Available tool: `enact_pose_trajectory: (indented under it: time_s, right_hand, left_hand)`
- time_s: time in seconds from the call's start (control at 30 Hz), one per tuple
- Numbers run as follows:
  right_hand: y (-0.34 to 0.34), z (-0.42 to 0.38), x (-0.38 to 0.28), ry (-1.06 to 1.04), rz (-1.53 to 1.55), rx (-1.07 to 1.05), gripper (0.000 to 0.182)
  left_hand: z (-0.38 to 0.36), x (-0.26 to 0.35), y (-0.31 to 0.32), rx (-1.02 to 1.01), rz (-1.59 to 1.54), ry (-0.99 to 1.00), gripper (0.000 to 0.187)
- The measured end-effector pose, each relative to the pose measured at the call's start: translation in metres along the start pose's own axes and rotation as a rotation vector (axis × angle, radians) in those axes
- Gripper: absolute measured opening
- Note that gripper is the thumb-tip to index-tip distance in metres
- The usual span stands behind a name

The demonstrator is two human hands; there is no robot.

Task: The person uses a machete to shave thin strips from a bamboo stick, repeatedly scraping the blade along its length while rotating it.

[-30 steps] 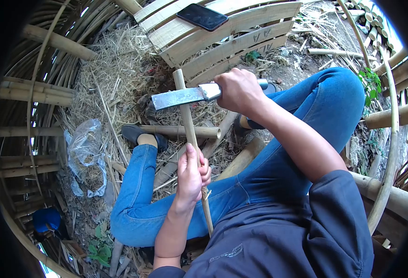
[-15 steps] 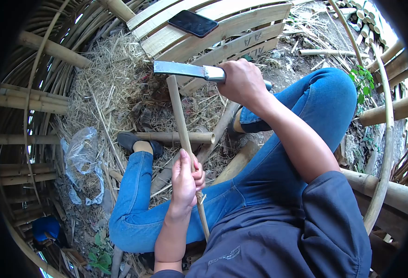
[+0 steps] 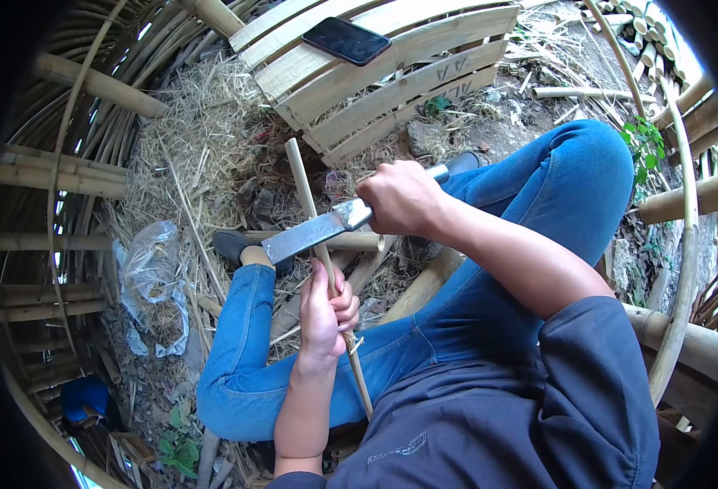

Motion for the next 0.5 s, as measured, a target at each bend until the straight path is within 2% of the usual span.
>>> enact_pose_trajectory:
  time_s: [0.17, 0.37, 0.5]
  right_hand:
    - [-0.001, 0.005, 0.003, 0.016, -0.037, 0.075, 0.009]
    - [-0.030, 0.012, 0.034, 0.169, -0.081, 0.259, 0.012]
    - [-0.035, 0.014, 0.036, 0.174, -0.103, 0.270, 0.012]
  left_hand:
    - [-0.003, 0.004, 0.002, 0.120, 0.098, 0.060, 0.043]
    - [-0.006, -0.017, 0.018, 0.050, 0.170, -0.023, 0.045]
    - [-0.006, -0.015, 0.019, 0.030, 0.179, -0.014, 0.045]
Point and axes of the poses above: each hand's wrist, its own z-axis towards the middle knuckle, its own y-axis out of the palm, x = y × z, the point moved 5 cm from there along z, towards the middle knuckle, and after that the axes turned 2 degrees about -x, right-handed, at the moved point
